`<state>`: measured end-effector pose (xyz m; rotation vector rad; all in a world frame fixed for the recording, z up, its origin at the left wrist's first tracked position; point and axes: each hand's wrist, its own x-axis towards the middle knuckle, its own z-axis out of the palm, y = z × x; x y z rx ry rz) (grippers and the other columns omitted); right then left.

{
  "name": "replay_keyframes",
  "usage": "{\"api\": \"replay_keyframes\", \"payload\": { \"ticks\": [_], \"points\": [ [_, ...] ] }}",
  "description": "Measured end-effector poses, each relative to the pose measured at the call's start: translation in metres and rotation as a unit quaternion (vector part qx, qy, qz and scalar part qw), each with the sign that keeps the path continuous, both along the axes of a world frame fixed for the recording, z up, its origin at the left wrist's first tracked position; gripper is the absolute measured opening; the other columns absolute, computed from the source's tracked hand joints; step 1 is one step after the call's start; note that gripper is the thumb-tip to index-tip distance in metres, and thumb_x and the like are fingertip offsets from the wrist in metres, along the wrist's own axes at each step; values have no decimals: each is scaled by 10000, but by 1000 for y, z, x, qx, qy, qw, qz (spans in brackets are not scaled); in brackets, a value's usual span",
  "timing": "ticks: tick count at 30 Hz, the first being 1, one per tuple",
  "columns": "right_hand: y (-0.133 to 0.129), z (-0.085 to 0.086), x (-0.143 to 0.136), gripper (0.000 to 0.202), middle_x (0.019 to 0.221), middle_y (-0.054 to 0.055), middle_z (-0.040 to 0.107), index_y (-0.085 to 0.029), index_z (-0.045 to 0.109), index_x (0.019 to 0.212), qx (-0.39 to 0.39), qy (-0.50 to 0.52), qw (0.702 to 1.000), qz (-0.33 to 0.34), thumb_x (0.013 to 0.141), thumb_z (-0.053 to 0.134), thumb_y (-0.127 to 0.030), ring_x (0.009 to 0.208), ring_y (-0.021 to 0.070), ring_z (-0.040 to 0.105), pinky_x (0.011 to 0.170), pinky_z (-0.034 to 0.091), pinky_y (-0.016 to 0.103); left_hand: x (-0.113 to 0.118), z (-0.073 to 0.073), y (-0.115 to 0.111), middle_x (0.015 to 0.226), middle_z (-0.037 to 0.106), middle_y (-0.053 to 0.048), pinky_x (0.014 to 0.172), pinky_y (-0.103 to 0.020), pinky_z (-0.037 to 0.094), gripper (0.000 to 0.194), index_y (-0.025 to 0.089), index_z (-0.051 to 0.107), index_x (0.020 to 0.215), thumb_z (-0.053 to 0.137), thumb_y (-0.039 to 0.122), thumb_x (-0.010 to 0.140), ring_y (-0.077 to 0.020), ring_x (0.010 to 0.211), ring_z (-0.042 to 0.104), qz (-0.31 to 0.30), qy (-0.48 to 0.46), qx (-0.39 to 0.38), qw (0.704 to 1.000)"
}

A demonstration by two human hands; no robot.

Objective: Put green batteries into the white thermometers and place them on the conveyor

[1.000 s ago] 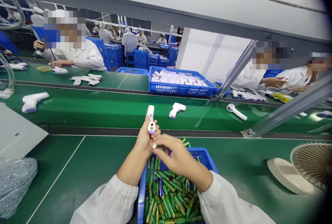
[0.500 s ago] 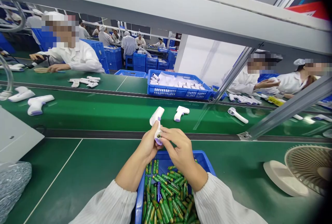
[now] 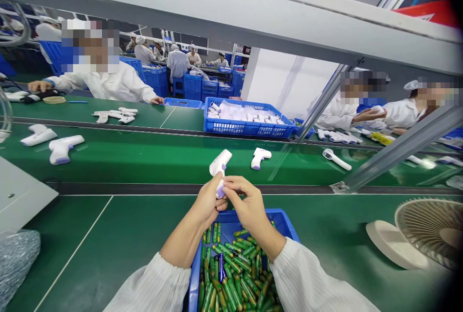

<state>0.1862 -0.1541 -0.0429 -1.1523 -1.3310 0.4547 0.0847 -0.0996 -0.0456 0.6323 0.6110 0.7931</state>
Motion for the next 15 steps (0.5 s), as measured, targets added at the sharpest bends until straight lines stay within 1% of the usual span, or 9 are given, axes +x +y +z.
{"api": "replay_keyframes", "payload": {
  "ticks": [2, 4, 5, 6, 7, 9, 11, 13, 15],
  "points": [
    [1, -3, 0, 95, 1039, 86, 700, -197, 707, 845, -4, -9, 1000, 6, 861, 625, -243, 969, 220, 656, 834, 535, 368, -1, 0, -1, 474, 371, 69, 338, -146, 197, 430, 144, 531, 754, 692, 543, 745, -23, 341, 243, 14, -2, -3, 1000],
    [1, -5, 1, 91, 1033, 77, 701, -205, 709, 853, 3, -40, 999, -10, 866, 627, -241, 984, 218, 645, 872, 512, 382, -1, -1, 2, 490, 358, 75, 349, -149, 195, 439, 152, 524, 765, 695, 555, 732, -24, 352, 235, 14, 10, 6, 1000],
    [1, -6, 1, 92, 1028, 75, 698, -210, 712, 882, 12, -62, 998, -29, 871, 628, -246, 984, 218, 638, 872, 506, 383, -1, -2, 7, 500, 363, 72, 355, -155, 195, 447, 158, 521, 773, 671, 578, 741, -29, 356, 235, 5, 45, 28, 999],
    [1, -7, 1, 109, 1023, 74, 692, -214, 712, 929, 21, -84, 995, -52, 879, 625, -255, 969, 217, 633, 852, 506, 376, 1, -3, 14, 511, 376, 64, 362, -165, 202, 451, 161, 527, 781, 639, 598, 758, -37, 361, 244, -6, 99, 64, 993],
    [0, -9, 1, 140, 1020, 76, 682, -216, 704, 983, 26, -107, 991, -71, 887, 618, -271, 941, 216, 629, 812, 510, 363, 2, -5, 25, 519, 394, 52, 369, -178, 211, 450, 162, 539, 782, 612, 606, 774, -49, 365, 262, -15, 164, 104, 981],
    [-2, -11, 0, 211, 970, 73, 667, -212, 671, 1085, 29, -143, 986, -77, 912, 583, -295, 842, 201, 620, 723, 508, 333, 4, -9, 55, 527, 430, 25, 390, -203, 240, 405, 158, 567, 745, 605, 558, 798, -76, 384, 315, -6, 292, 175, 940],
    [-4, -14, -1, 243, 890, 56, 660, -208, 641, 1141, 19, -163, 985, -55, 939, 538, -295, 752, 184, 605, 675, 498, 317, -2, -11, 93, 526, 456, 0, 430, -219, 280, 319, 158, 572, 659, 655, 437, 789, -107, 434, 385, 33, 373, 206, 904],
    [-6, -17, -2, 223, 860, 48, 668, -209, 651, 1115, 6, -179, 983, -39, 948, 525, -286, 728, 180, 607, 683, 496, 317, -20, -10, 130, 529, 465, -19, 491, -231, 321, 276, 169, 543, 574, 682, 312, 765, -145, 520, 454, 85, 427, 218, 874],
    [-7, -18, -3, 192, 882, 52, 690, -210, 674, 1055, -4, -192, 981, -36, 945, 533, -282, 748, 187, 626, 700, 499, 318, -52, -4, 160, 568, 476, -39, 576, -247, 354, 287, 178, 500, 526, 678, 222, 747, -189, 645, 512, 142, 476, 230, 837]
  ]
}}
